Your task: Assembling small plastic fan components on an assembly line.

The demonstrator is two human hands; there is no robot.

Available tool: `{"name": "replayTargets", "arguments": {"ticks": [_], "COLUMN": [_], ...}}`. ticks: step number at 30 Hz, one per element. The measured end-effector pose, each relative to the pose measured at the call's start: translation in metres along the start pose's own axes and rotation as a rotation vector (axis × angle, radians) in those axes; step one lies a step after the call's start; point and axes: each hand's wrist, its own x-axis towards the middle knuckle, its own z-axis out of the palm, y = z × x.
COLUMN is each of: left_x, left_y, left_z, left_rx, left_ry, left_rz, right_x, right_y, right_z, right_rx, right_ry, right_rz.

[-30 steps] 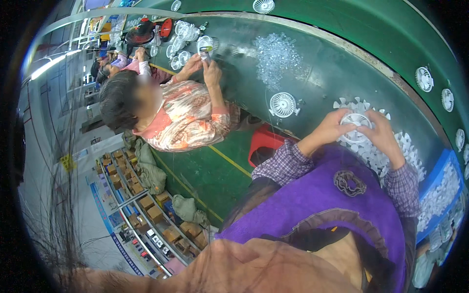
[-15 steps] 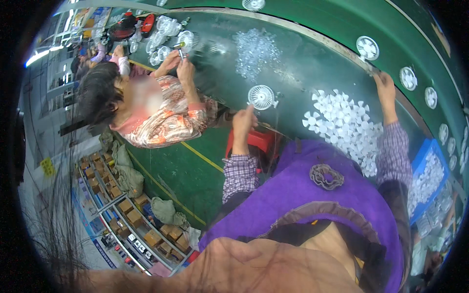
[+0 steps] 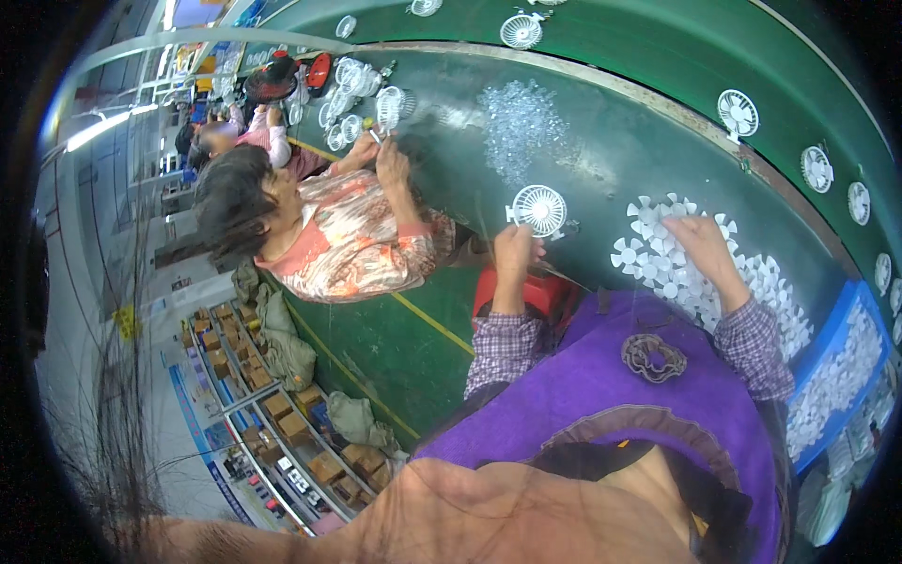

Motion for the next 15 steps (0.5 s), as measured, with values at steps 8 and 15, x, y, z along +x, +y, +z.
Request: {"name": "replayTargets", "arguments": {"ticks": [8,15], "left_x": [-0.034,-0.014], "left_y": [0.040,0.026], "left_z": [0.035,0.036], "left_rx": [-0.386,-0.372], "left_ry": [-0.221,-0.261], "left_rz": [0.240,0.087], "right_x": [-0.051,-0.094], "right_y": [-0.213,-0.236], "right_z": [-0.041,-0.053], "right_rx": [0.848,1.400], "right_ry": [-0.311,-0.323], "right_rz": [-0.758,-0.764]}}
